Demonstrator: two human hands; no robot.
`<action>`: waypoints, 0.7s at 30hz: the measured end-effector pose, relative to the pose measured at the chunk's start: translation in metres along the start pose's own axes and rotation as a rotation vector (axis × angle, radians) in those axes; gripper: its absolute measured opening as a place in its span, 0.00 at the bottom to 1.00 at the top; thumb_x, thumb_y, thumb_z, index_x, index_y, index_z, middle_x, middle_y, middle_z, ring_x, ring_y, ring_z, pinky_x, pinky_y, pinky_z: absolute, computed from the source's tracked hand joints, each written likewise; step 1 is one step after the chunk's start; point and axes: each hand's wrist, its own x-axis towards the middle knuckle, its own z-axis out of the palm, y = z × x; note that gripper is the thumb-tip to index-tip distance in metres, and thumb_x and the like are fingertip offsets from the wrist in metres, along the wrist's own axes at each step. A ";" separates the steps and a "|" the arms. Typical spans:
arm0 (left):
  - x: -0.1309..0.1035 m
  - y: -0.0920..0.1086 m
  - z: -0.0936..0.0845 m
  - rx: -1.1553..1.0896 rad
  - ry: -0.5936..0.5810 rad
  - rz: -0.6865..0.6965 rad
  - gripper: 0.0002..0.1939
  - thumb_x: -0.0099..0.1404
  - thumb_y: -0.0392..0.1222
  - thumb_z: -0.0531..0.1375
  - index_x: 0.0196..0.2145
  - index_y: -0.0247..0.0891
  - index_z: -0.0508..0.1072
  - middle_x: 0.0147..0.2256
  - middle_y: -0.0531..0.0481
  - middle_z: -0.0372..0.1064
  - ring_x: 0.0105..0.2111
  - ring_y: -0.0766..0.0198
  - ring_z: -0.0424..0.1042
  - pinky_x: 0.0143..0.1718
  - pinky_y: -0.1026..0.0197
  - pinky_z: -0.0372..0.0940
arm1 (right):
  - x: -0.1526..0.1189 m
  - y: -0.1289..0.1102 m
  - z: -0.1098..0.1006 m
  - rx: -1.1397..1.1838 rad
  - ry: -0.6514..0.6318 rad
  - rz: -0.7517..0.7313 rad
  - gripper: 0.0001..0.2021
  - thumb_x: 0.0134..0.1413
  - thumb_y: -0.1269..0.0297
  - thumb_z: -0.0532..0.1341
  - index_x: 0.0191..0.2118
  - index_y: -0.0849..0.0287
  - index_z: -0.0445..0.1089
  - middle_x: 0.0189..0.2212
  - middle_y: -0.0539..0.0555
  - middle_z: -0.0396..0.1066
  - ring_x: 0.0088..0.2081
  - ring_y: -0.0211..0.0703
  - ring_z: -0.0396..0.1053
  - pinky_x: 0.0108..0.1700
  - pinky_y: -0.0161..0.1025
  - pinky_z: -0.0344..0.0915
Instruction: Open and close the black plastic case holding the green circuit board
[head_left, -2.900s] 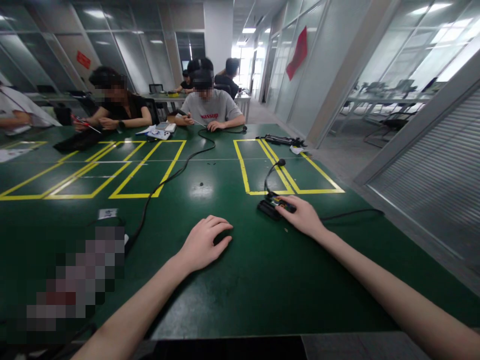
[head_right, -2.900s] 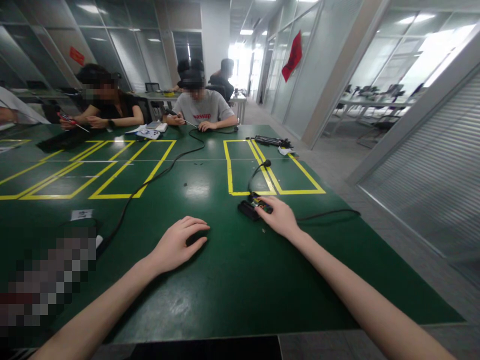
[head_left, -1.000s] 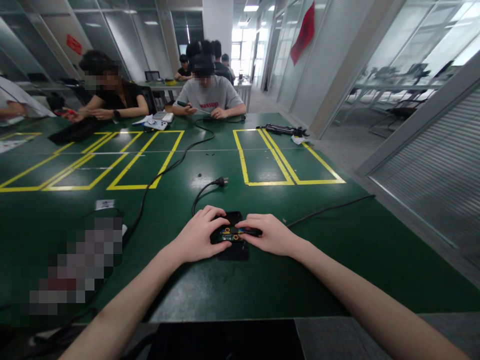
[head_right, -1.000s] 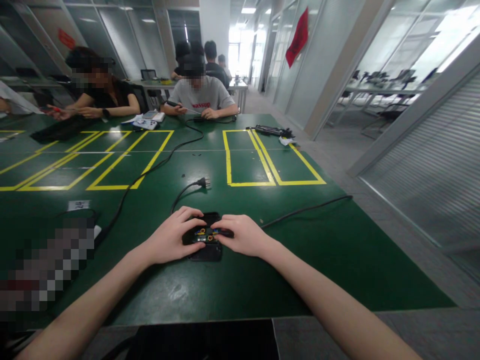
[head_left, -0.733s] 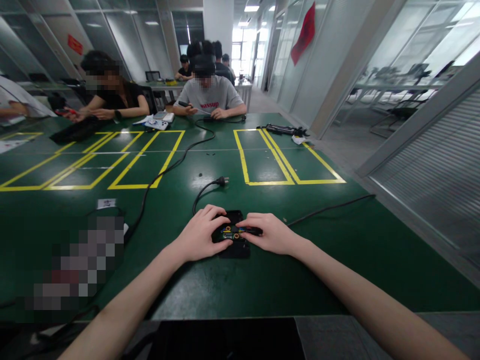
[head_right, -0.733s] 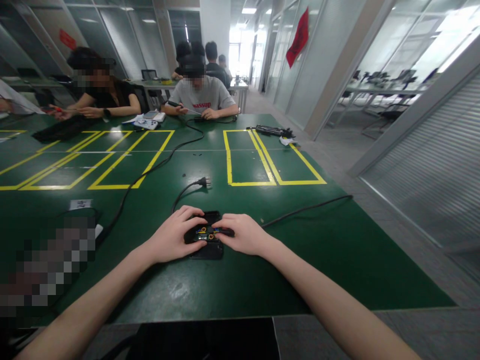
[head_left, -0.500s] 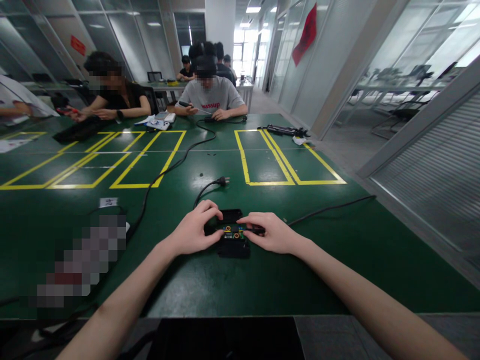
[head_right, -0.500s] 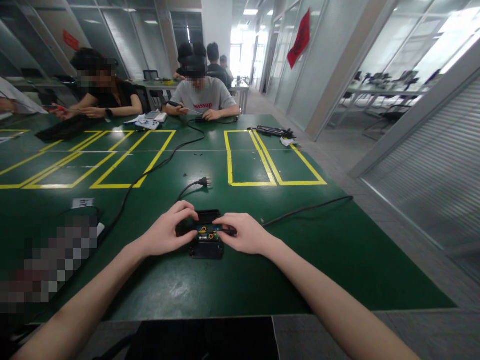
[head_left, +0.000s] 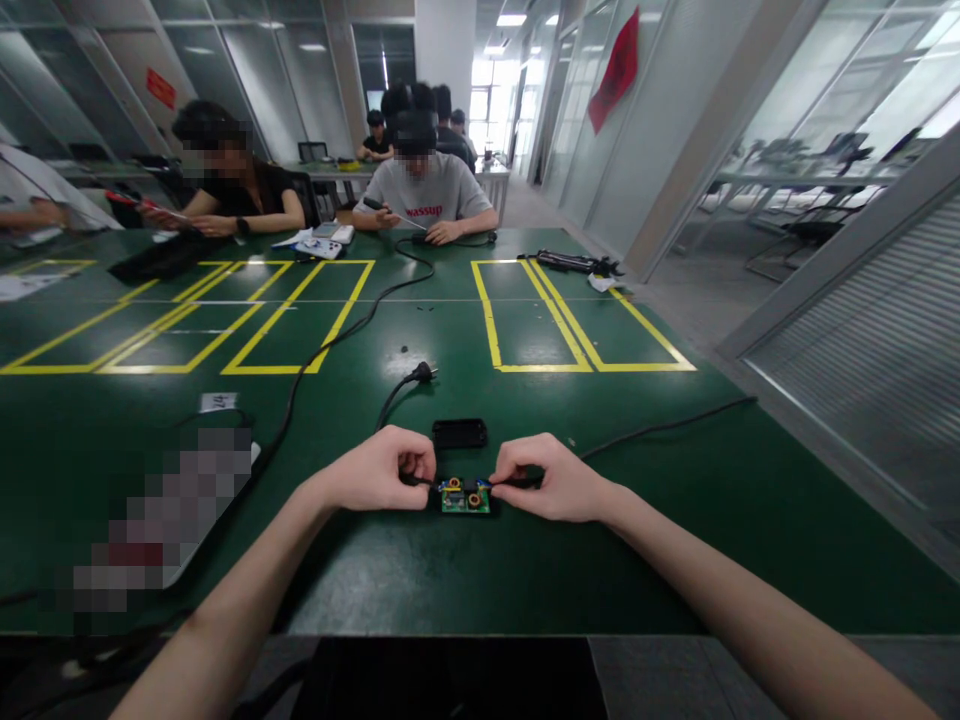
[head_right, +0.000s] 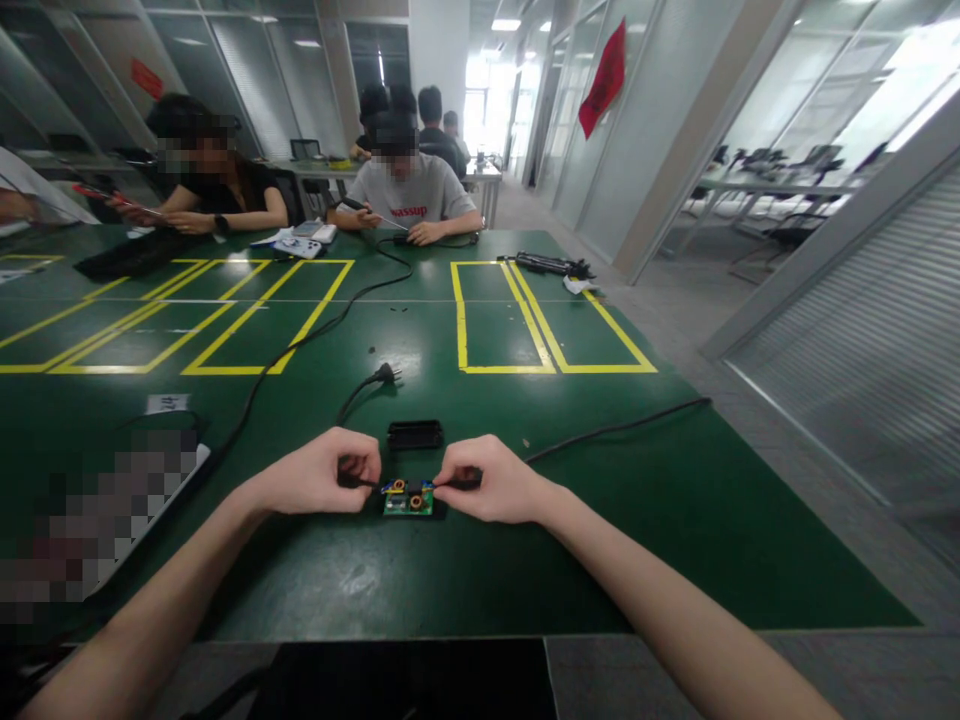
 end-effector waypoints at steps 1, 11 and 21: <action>0.001 -0.002 0.001 0.010 -0.004 -0.007 0.04 0.52 0.38 0.61 0.25 0.36 0.69 0.21 0.59 0.60 0.22 0.71 0.58 0.24 0.68 0.53 | 0.000 0.001 0.001 -0.016 -0.017 -0.008 0.09 0.61 0.64 0.65 0.30 0.59 0.73 0.26 0.52 0.74 0.27 0.37 0.70 0.30 0.34 0.64; 0.007 -0.010 0.003 0.237 0.190 0.040 0.06 0.58 0.39 0.61 0.34 0.37 0.77 0.23 0.57 0.65 0.24 0.69 0.62 0.26 0.67 0.56 | 0.005 0.011 -0.005 -0.184 0.055 0.051 0.04 0.60 0.68 0.64 0.39 0.58 0.77 0.33 0.54 0.78 0.32 0.40 0.75 0.35 0.35 0.69; 0.008 -0.011 0.004 0.366 0.224 0.159 0.07 0.65 0.36 0.59 0.35 0.38 0.78 0.35 0.49 0.73 0.32 0.64 0.71 0.33 0.64 0.62 | 0.005 0.012 -0.015 -0.211 -0.068 -0.044 0.06 0.64 0.69 0.61 0.34 0.58 0.75 0.36 0.55 0.77 0.36 0.42 0.75 0.39 0.37 0.69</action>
